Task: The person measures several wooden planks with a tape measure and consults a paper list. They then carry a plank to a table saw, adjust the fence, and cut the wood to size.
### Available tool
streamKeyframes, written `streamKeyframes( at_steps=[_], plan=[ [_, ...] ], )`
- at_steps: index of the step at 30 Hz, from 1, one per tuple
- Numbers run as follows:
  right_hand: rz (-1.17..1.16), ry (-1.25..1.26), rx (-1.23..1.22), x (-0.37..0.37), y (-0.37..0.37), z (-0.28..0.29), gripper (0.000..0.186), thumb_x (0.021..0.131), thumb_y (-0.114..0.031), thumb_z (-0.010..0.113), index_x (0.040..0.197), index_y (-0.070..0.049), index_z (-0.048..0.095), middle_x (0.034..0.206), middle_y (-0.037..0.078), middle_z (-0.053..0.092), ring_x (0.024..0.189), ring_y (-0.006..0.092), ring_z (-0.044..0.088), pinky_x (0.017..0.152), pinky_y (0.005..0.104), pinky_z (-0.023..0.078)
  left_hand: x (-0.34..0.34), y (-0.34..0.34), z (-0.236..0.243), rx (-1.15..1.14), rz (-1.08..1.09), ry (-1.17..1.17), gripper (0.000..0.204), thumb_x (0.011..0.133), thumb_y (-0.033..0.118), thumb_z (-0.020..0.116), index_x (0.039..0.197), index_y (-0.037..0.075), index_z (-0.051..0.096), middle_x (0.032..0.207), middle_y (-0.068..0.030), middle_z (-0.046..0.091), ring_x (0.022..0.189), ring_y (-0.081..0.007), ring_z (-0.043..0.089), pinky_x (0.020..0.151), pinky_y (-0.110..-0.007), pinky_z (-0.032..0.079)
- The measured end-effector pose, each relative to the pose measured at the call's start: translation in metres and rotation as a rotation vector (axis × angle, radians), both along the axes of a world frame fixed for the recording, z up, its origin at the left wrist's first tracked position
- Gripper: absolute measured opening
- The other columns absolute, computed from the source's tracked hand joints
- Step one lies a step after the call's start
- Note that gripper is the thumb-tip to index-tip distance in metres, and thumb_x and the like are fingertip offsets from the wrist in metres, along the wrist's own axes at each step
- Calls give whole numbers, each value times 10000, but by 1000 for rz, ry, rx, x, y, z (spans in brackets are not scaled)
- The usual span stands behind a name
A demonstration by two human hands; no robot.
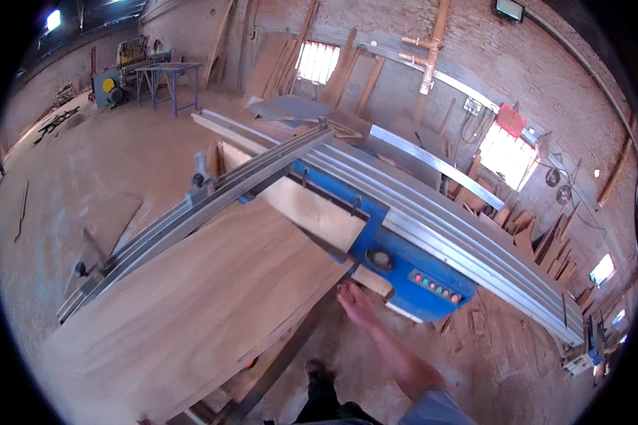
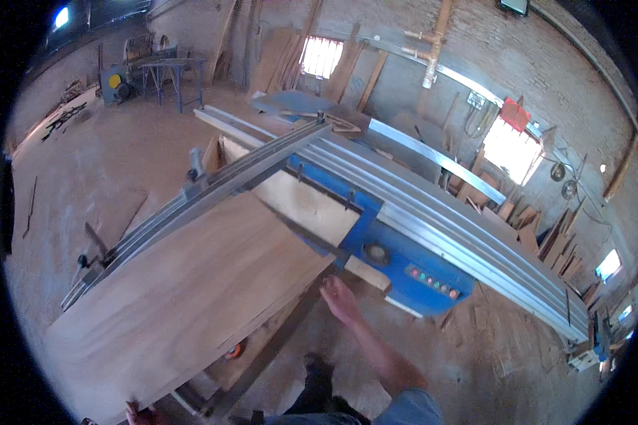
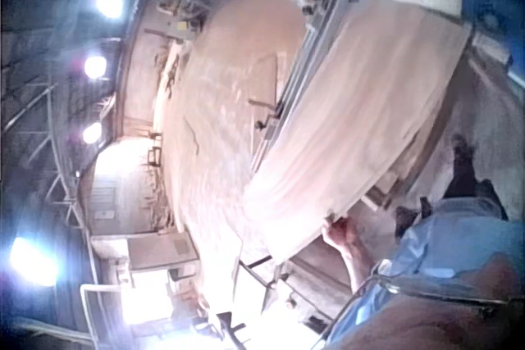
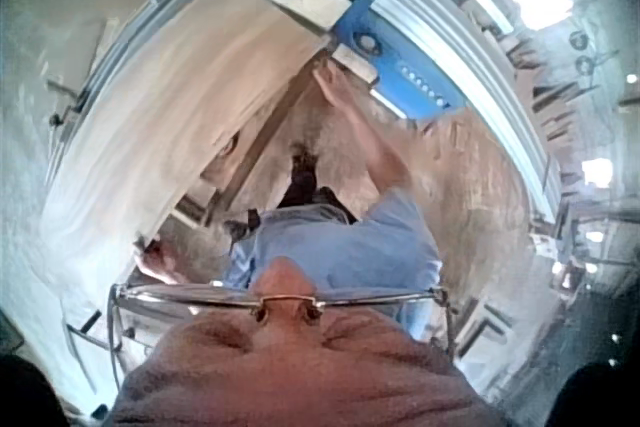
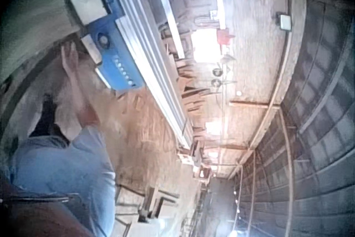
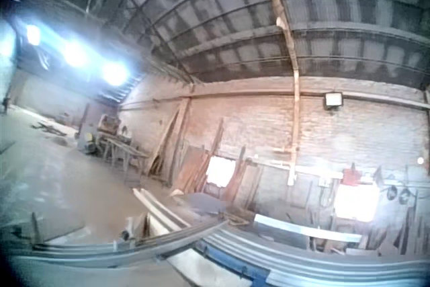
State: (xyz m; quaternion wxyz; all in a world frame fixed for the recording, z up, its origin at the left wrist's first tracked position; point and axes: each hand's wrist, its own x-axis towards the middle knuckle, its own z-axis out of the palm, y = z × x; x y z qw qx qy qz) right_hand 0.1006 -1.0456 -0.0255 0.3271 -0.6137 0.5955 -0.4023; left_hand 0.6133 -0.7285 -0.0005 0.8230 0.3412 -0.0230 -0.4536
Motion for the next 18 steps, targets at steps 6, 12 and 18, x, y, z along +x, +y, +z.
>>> streamKeyframes(
  at_steps=[6,12,18],
  plan=[
    [209,677,-189,-45,-153,-20,516,831,-332,670,1253,-62,544,1227,195,579,1133,358,553,970,453,443,-97,-50,31,141,306,32,338,754,296,729,1007,86,650,924,-131,694,721,-297,662,656,-446,575],
    [421,770,-138,-97,-220,-103,433,863,-342,590,1234,-118,590,1232,135,607,1156,342,554,957,427,458,-174,-76,35,181,264,-39,272,859,284,678,958,33,652,851,-144,692,644,-206,611,696,-395,567],
    [462,726,-64,-75,-199,-21,395,898,-282,534,1251,-111,578,1242,136,606,1149,320,561,976,426,439,-209,-58,23,142,268,19,240,895,238,672,948,5,639,730,-102,653,546,-116,521,681,-344,550]
  ],
)
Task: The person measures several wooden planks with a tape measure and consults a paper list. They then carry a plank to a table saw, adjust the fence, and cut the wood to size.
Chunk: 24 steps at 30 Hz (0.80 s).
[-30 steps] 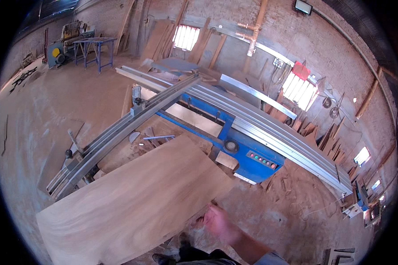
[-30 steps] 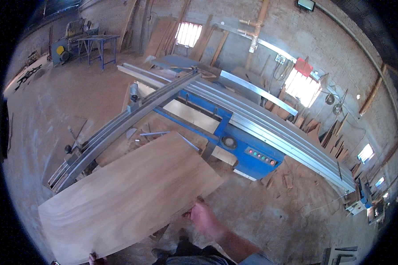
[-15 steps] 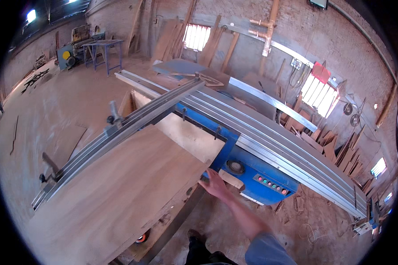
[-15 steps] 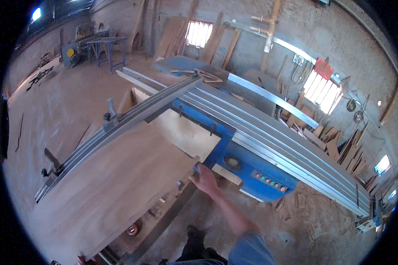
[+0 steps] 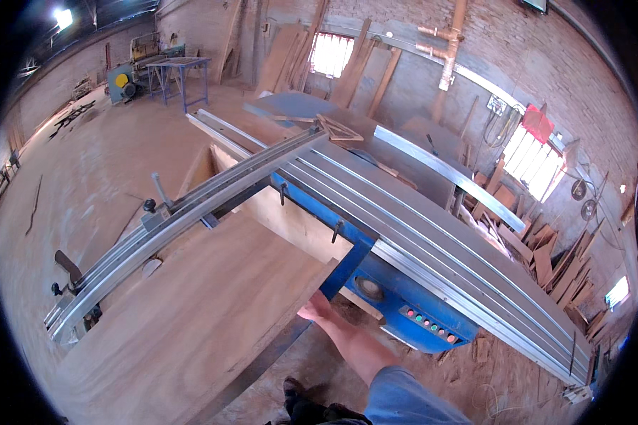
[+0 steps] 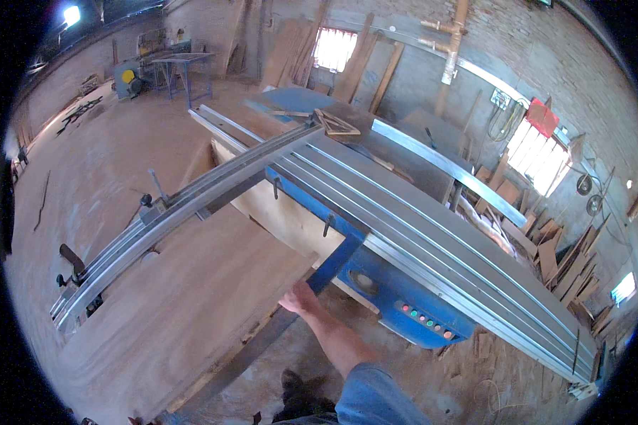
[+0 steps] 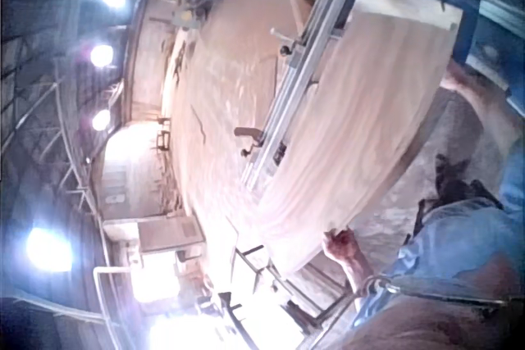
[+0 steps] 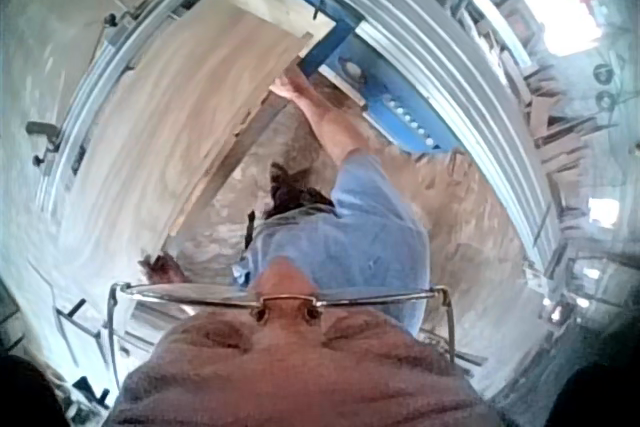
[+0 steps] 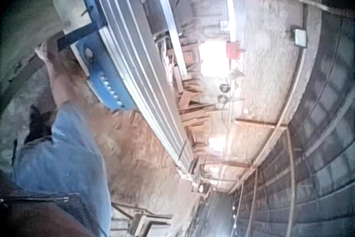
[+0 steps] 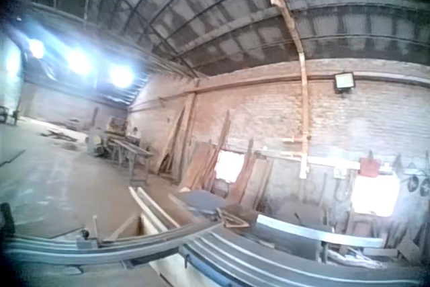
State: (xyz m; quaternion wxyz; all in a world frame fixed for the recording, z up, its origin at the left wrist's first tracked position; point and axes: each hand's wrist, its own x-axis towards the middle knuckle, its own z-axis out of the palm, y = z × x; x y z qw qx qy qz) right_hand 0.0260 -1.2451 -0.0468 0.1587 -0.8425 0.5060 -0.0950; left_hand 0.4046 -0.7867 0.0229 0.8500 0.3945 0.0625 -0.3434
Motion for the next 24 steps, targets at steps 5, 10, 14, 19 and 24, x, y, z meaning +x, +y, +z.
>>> streamKeyframes(
  at_steps=[5,10,14,19,24],
  plan=[
    [146,-50,-412,-23,-9,-52,371,841,-273,590,1166,-98,624,1189,157,625,1125,352,567,948,450,456,-60,-25,44,20,21,41,214,877,200,689,903,-6,638,683,-49,605,525,-115,487,662,-302,542],
    [150,-42,-381,-17,5,-35,411,847,-259,589,1227,-103,593,1246,157,593,1192,349,520,1007,453,412,-99,-40,59,-70,79,7,195,865,165,685,913,-21,646,772,-85,669,607,-132,586,645,-280,548],
    [209,1,-389,-40,7,-46,447,848,-301,595,1247,-102,578,1281,153,573,1213,339,507,1013,462,405,-115,-42,41,-249,-88,20,192,854,141,683,934,-29,650,848,-120,698,674,-154,643,658,-289,556],
    [196,-17,-366,-46,13,-35,460,846,-349,597,1236,-105,587,1260,145,588,1193,332,522,999,479,406,-147,-54,30,-205,-3,138,248,842,166,695,970,-42,657,812,-113,693,613,-177,612,685,-352,566],
    [213,-147,-226,-75,20,-61,400,854,-339,597,1175,-103,625,1188,142,628,1141,344,555,966,492,422,-185,-79,17,-174,-69,222,297,852,198,690,1023,-42,653,842,-106,697,651,-197,631,751,-445,573]
  ],
)
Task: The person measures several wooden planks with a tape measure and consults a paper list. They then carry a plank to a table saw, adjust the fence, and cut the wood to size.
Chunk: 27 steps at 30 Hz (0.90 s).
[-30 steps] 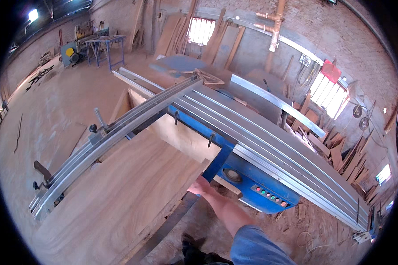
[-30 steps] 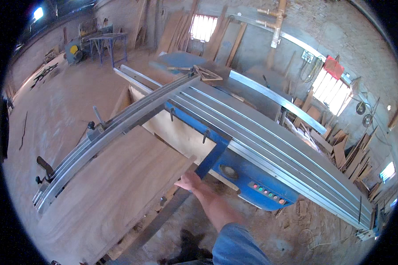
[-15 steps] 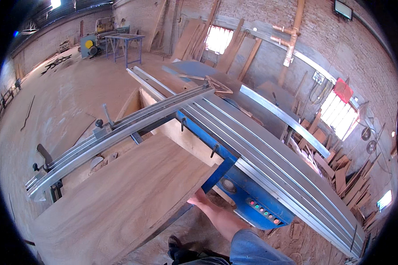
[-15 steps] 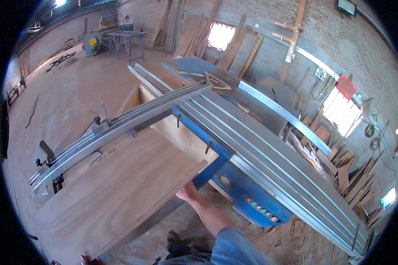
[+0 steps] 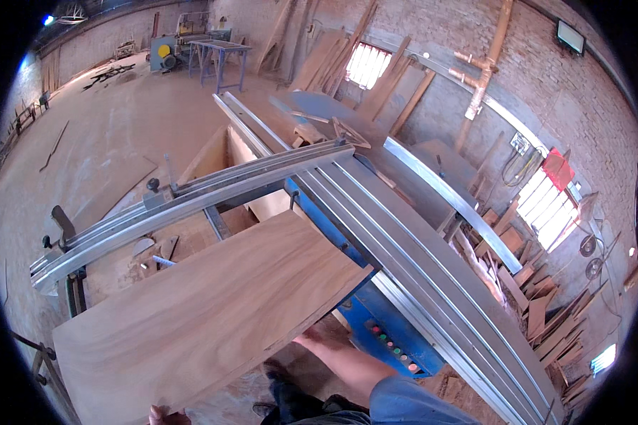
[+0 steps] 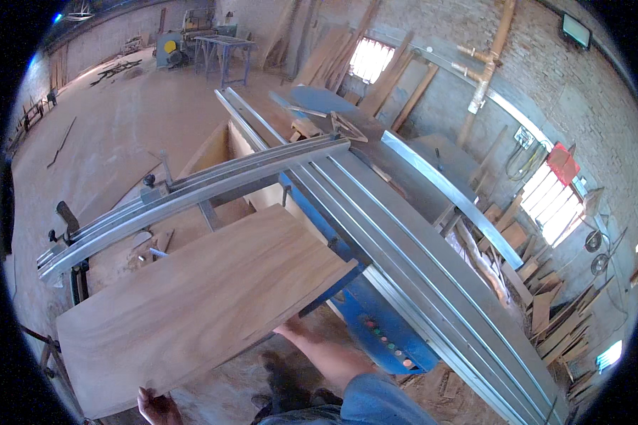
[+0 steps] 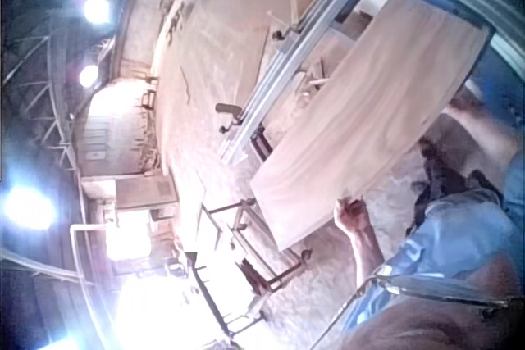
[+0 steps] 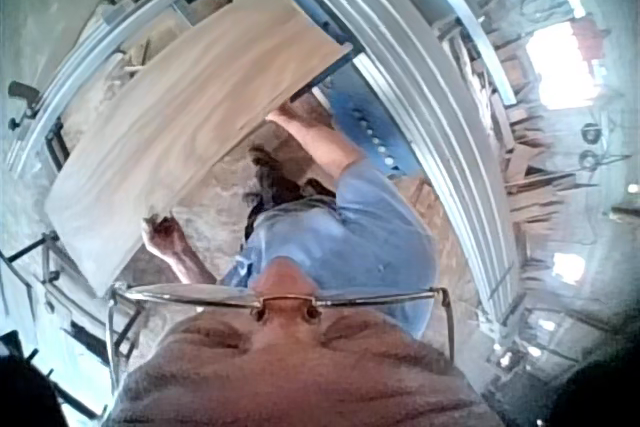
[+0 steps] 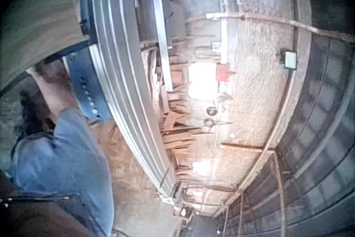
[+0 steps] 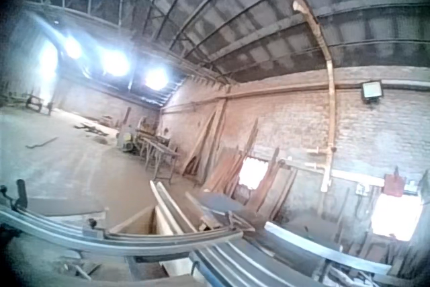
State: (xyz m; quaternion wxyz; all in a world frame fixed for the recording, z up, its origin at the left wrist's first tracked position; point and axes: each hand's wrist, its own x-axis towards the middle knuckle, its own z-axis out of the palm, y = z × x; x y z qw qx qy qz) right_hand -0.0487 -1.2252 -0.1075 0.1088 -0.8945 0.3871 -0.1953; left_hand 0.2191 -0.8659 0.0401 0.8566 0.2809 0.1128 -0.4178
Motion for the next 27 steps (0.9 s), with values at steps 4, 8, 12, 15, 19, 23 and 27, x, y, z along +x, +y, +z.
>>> streamKeyframes(
  at_steps=[4,8,12,15,19,23,27],
  plan=[
    [-9,-113,59,7,26,51,371,855,-331,601,1144,-103,641,1162,140,641,1125,347,564,955,496,427,-19,-27,-9,-130,-46,-26,308,860,196,682,1048,-45,644,863,-111,699,697,-208,649,803,-481,572],
    [27,65,171,-6,20,58,445,909,-393,533,1230,-88,575,1286,166,559,1243,352,466,1018,523,359,-31,-76,-31,-153,-179,-164,348,887,264,648,1119,7,612,1053,-125,662,951,-240,624,907,-442,522],
    [126,-95,205,-28,33,67,523,907,-418,568,1248,-26,510,1113,221,614,1059,398,575,947,510,417,-98,-147,18,59,-22,-241,248,894,272,632,1007,51,637,1018,-82,683,953,-248,647,849,-405,534],
    [276,69,486,-47,30,82,602,906,-457,568,1230,42,474,919,254,639,854,417,628,788,483,486,-124,-196,28,15,-58,-251,243,885,239,636,1035,47,636,1058,-92,682,959,-255,653,804,-395,545],
    [474,149,686,-74,9,100,622,938,-503,494,1232,44,468,848,267,636,815,426,629,715,502,492,-159,-268,29,9,-61,-187,390,785,206,722,1130,59,614,1067,-77,682,977,-260,644,766,-392,562],
    [567,249,687,-107,-16,121,544,933,-498,494,1139,2,555,879,251,654,858,417,638,766,505,498,-180,-310,5,-48,-162,-168,337,760,208,753,1052,72,654,1006,-74,703,919,-258,672,717,-408,579],
    [453,381,617,-153,-31,117,523,918,-500,499,995,1,628,876,219,667,864,390,653,791,485,504,-204,-344,-3,-53,-180,-36,290,750,156,764,1016,91,667,1004,-51,704,927,-241,671,696,-400,580]
  ],
)
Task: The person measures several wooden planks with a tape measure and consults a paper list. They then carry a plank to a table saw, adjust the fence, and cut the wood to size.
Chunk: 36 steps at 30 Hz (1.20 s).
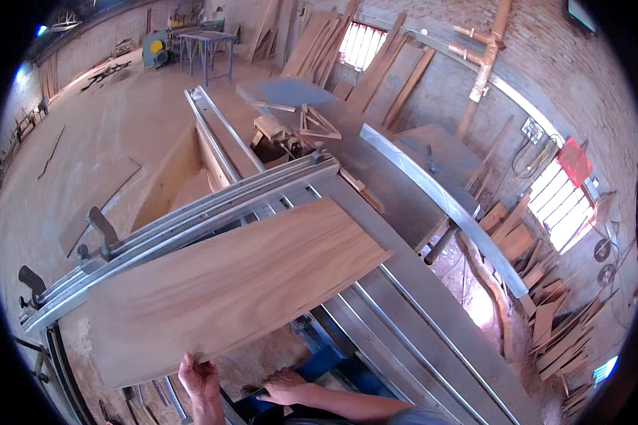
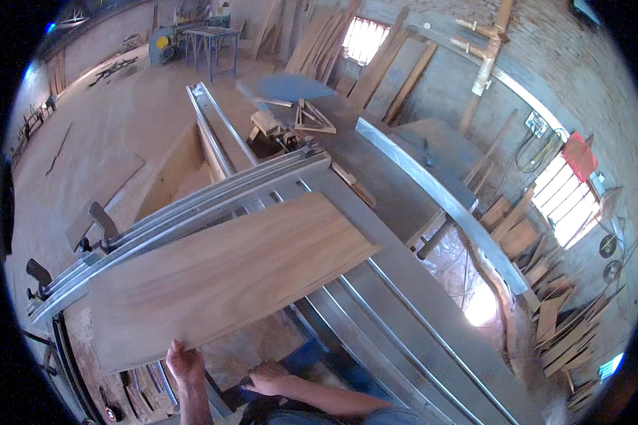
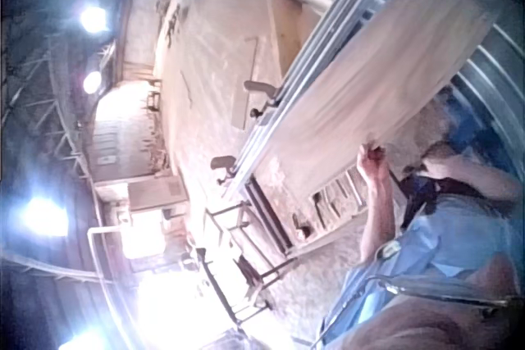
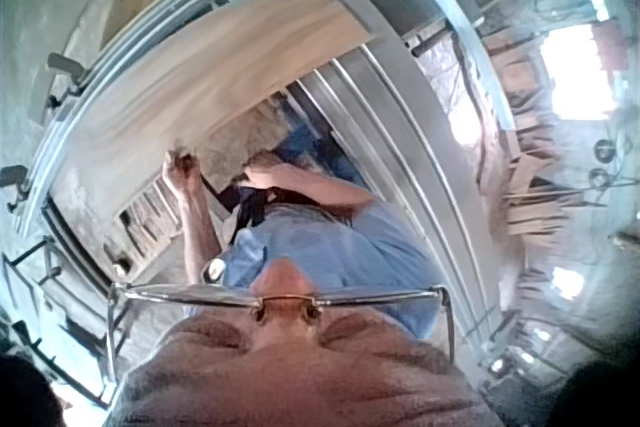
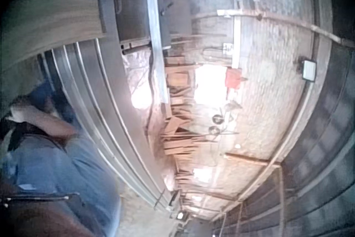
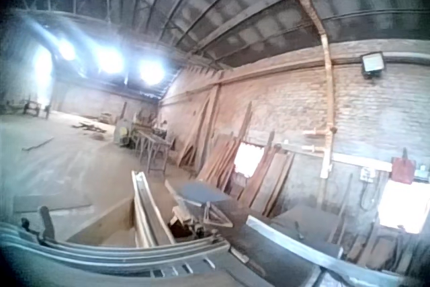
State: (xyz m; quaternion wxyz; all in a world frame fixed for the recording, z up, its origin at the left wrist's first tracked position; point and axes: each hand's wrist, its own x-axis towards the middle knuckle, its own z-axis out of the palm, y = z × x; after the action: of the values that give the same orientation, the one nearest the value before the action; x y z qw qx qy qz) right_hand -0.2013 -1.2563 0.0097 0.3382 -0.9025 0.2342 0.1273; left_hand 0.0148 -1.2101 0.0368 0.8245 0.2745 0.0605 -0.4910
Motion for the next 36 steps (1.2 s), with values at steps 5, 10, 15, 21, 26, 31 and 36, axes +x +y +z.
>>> streamKeyframes(
  at_steps=[5,10,15,21,26,31,36],
  plan=[
    [-1,-14,-59,-25,0,-6,542,891,-522,525,919,4,650,918,229,661,893,382,640,828,480,482,-15,-30,-47,10,-84,137,265,751,151,758,998,107,671,1005,-39,705,939,-218,669,710,-408,576],
    [40,66,10,-21,0,-3,577,860,-555,545,926,7,660,923,244,663,923,399,636,860,494,475,-30,-42,-68,35,-93,205,208,765,86,705,968,93,664,1001,-43,705,965,-223,655,784,-403,560],
    [8,63,66,-20,-1,5,614,843,-577,557,901,23,675,903,253,672,909,414,646,894,502,468,-31,-42,-88,53,-112,231,175,790,76,679,962,83,647,982,-49,699,937,-234,652,815,-403,533],
    [60,101,35,-18,-3,13,573,852,-569,544,897,-8,655,865,231,671,870,384,649,813,481,492,-46,-53,-73,35,-218,230,94,878,135,611,959,109,651,1005,-46,696,953,-242,648,846,-431,533],
    [11,52,17,-24,4,0,572,851,-569,545,906,-11,658,865,230,672,867,381,650,815,484,494,-63,-67,-56,92,-273,226,134,916,192,590,989,97,651,1054,-68,677,983,-278,638,840,-447,564],
    [11,72,28,-21,1,7,564,854,-567,541,911,-18,659,855,215,674,868,368,653,816,483,496,-74,-77,-52,108,-269,284,144,941,180,559,1030,92,631,1095,-63,670,1031,-283,623,889,-467,549],
    [-15,43,-13,-21,4,0,557,853,-565,544,869,-21,659,829,201,672,838,360,659,793,479,505,-78,-82,-61,108,-295,253,161,948,189,560,1064,92,616,1096,-59,666,1047,-277,614,893,-459,546]
  ],
)
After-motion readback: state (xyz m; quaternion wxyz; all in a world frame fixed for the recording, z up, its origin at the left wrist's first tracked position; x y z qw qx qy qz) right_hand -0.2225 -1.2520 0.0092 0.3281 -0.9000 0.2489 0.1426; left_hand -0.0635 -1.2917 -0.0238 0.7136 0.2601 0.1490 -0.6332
